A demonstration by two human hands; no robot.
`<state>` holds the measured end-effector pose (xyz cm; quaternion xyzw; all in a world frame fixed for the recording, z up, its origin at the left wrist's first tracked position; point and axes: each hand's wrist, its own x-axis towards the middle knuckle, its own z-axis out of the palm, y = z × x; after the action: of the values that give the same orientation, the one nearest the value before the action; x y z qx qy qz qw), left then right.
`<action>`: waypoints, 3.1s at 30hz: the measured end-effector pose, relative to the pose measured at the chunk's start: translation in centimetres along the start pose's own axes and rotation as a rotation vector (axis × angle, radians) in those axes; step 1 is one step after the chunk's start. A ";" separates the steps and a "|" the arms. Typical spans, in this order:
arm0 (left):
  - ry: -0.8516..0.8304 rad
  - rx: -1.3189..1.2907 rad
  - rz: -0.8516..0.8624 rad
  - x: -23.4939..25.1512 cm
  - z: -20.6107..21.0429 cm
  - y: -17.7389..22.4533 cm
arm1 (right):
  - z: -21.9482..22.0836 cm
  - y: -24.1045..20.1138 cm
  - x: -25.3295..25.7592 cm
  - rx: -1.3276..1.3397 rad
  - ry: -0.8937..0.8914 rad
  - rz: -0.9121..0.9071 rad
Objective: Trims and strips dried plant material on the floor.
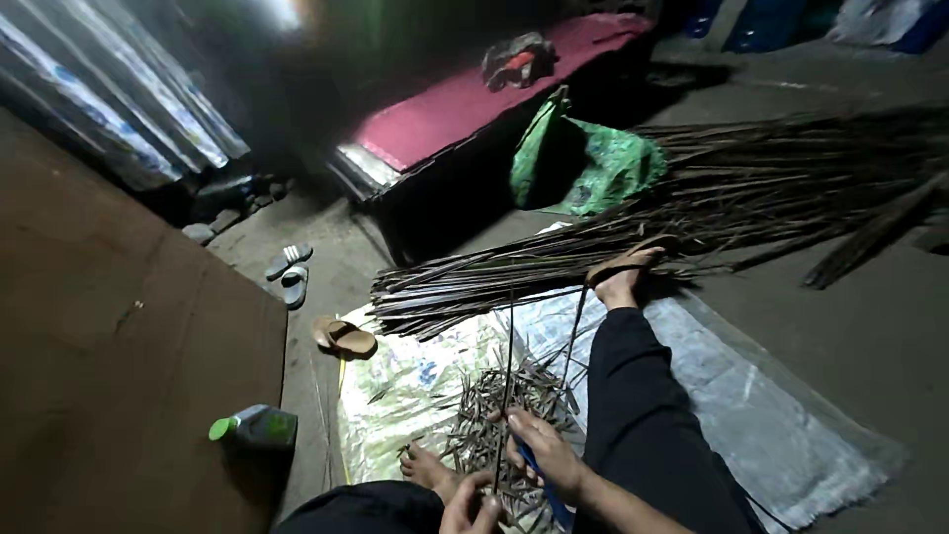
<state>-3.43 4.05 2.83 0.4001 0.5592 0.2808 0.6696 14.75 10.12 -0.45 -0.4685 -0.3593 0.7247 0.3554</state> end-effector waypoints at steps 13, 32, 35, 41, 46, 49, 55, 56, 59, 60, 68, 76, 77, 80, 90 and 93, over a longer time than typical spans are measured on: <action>0.032 -0.250 -0.021 4.2 2.0 1.8 | -1.1 -0.3 -1.7 0.065 0.077 0.038; -0.272 -0.325 -0.183 4.2 1.4 1.2 | -0.9 -2.7 -0.6 -0.069 0.435 0.083; -0.225 -0.305 -0.166 4.3 1.3 1.0 | -0.8 -2.5 -0.3 -0.035 0.422 0.071; -0.134 -0.267 -0.142 4.4 1.6 0.8 | -1.7 -1.6 0.0 0.092 0.351 0.030; -0.297 -0.296 -0.298 3.9 1.1 1.3 | -3.0 -2.3 0.8 0.090 0.445 -0.003; -0.248 -0.302 -0.277 3.9 1.4 1.1 | -4.1 -2.0 0.9 -0.216 0.420 -0.017; 0.053 0.074 -0.035 5.0 2.3 -1.0 | -3.2 -1.5 -1.6 -0.976 0.004 0.181; 0.053 0.088 -0.026 5.1 2.4 -1.2 | -2.8 -1.5 -1.9 -1.033 -0.049 0.203; 0.038 0.089 -0.019 5.2 2.5 -1.3 | -2.1 -1.1 -1.9 -1.031 -0.037 0.209; 0.037 0.064 -0.023 5.3 2.5 -1.3 | -2.2 -0.8 -1.7 -0.969 0.006 0.183; 0.026 -0.020 -0.015 5.3 2.8 -1.9 | -1.4 0.7 -0.8 -0.299 0.160 0.235; 0.067 0.104 -0.054 5.4 3.4 -1.9 | -0.1 1.8 0.1 -0.266 0.283 0.265; 0.065 0.115 -0.054 5.5 3.4 -1.8 | 0.0 2.0 0.2 -0.271 0.295 0.258; 0.050 0.093 -0.060 5.5 3.3 -1.9 | -0.5 2.3 1.2 -0.257 0.353 0.249; 0.040 -0.127 -0.149 6.0 2.1 -1.3 | -1.0 1.4 -1.3 -0.226 0.184 0.243; 0.049 -0.137 -0.156 6.2 1.9 -1.4 | -0.2 0.9 -1.9 -0.257 0.122 0.240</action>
<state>-0.34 8.02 -1.51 0.3015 0.5843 0.2751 0.7014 15.32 8.07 -0.50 -0.5927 -0.3683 0.6801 0.2247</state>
